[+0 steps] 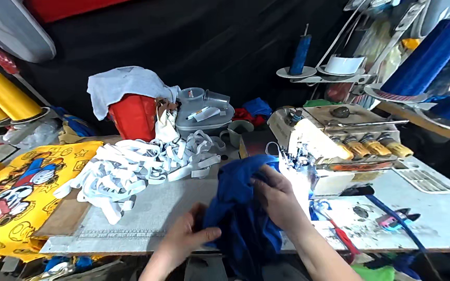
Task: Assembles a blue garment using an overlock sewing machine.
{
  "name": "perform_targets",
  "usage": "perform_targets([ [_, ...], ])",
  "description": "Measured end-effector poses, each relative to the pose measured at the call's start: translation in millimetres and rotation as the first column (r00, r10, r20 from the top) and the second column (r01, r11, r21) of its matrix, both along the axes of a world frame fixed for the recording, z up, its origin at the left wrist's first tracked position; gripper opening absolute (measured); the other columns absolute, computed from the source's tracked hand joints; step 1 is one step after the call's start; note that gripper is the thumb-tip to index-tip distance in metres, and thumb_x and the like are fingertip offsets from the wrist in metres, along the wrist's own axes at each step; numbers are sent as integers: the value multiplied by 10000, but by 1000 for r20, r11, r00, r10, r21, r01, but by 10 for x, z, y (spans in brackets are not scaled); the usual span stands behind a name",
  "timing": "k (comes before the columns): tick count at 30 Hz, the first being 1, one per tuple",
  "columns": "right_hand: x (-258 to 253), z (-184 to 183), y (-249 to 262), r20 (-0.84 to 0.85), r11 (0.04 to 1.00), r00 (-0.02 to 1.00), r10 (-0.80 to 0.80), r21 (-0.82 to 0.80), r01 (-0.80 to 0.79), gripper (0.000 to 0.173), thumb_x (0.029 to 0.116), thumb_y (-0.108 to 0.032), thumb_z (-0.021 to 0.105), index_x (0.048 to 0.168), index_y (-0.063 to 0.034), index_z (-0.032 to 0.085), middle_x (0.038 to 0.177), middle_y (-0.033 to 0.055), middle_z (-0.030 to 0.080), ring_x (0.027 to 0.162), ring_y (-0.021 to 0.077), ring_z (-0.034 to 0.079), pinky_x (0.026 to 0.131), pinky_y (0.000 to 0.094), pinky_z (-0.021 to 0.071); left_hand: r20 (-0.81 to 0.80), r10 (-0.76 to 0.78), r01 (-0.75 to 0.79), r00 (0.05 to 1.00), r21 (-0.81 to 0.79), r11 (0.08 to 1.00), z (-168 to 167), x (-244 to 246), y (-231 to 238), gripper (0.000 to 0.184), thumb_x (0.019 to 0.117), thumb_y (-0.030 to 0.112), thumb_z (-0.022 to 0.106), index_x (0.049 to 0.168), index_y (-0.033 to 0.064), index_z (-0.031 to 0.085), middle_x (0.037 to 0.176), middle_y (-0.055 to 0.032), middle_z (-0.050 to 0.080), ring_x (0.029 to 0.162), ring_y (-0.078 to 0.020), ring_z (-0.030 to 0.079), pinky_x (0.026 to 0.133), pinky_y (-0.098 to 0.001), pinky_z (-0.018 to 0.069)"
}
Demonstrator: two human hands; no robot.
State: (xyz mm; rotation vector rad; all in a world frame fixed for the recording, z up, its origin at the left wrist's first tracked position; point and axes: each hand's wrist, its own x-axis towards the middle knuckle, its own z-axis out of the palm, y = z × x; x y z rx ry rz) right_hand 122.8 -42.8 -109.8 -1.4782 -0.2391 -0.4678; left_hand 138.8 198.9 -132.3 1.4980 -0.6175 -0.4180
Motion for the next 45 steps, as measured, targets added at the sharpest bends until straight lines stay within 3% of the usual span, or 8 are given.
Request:
perform_targets([
  [5, 83, -61, 379, 23, 953, 999, -35, 302, 27, 311, 949, 57, 511, 1107, -138, 695, 953, -68, 744, 857, -2, 690, 784, 215, 594, 177, 48, -69, 983, 118, 991, -223, -662, 60, 358, 917, 132, 734, 1169, -114, 670, 1228, -158, 677, 1159, -77, 634, 1038, -282, 507],
  [10, 165, -52, 542, -256, 794, 967, 3, -587, -158, 262, 919, -23, 643, 1142, 113, 654, 1072, 230, 703, 1037, 289, 688, 948, 475, 538, 59, 154, -135, 986, -249, 959, -146, -872, 118, 245, 1006, 205, 628, 1231, 281, 689, 1129, 196, 735, 1038, 77, 666, 939, -187, 556],
  [13, 135, 150, 523, -550, 439, 835, 15, -747, -500, 332, 1035, -174, 568, 1258, 54, 660, 1276, 280, 649, 1245, 420, 599, 1065, 596, 431, -288, 260, -371, 922, -458, 808, -127, -741, 89, 191, 1032, 125, 565, 1207, 95, 635, 1064, 10, 759, 997, -101, 722, 924, -344, 601],
  [19, -571, 188, 137, 214, 266, 973, -88, -936, 230, 268, 964, -245, 646, 1110, -40, 738, 1029, 147, 748, 929, 324, 748, 759, 490, 621, -663, 81, -516, 744, -494, 700, -48, -626, 197, 309, 1089, 262, 377, 1185, 121, 635, 1017, -78, 769, 914, -170, 757, 775, -351, 642],
  [25, -1118, -464, 420, 483, 595, 860, 166, -744, 303, 265, 1008, -362, 646, 1197, -199, 556, 1171, 108, 572, 1192, 247, 551, 1118, 387, 360, -774, -45, -548, 631, -486, 681, 263, -640, 86, 555, 1122, 290, 212, 980, 94, 711, 890, -77, 774, 808, -137, 764, 720, -288, 641],
  [29, -695, -618, 460, 618, 532, 775, 135, -705, 469, 116, 1051, -159, 522, 1160, -198, 539, 1124, 109, 586, 1094, 262, 608, 1013, 384, 485, -745, -93, -504, 660, -531, 681, 323, -688, 52, 528, 1119, 290, 227, 1034, 69, 699, 948, -106, 769, 854, -166, 768, 761, -305, 644],
  [38, -243, 325, -244, 194, 861, 981, 31, -504, 73, 216, 1004, -124, 549, 1115, -118, 734, 1055, -66, 712, 953, -10, 659, 846, 167, 561, -705, 168, -490, 689, -283, 824, 90, -736, 140, 303, 1083, 75, 292, 1352, 64, 432, 1037, -56, 732, 906, -150, 744, 770, -331, 642],
  [45, -543, 257, -47, -331, 158, 935, 129, -924, -349, 228, 864, 138, 620, 1031, 30, 731, 1018, 269, 703, 981, 482, 687, 820, 664, 541, -574, 203, -526, 793, -478, 704, 452, -712, 175, 278, 1095, 154, 306, 1288, 96, 498, 999, -62, 756, 869, -153, 759, 717, -325, 652],
])
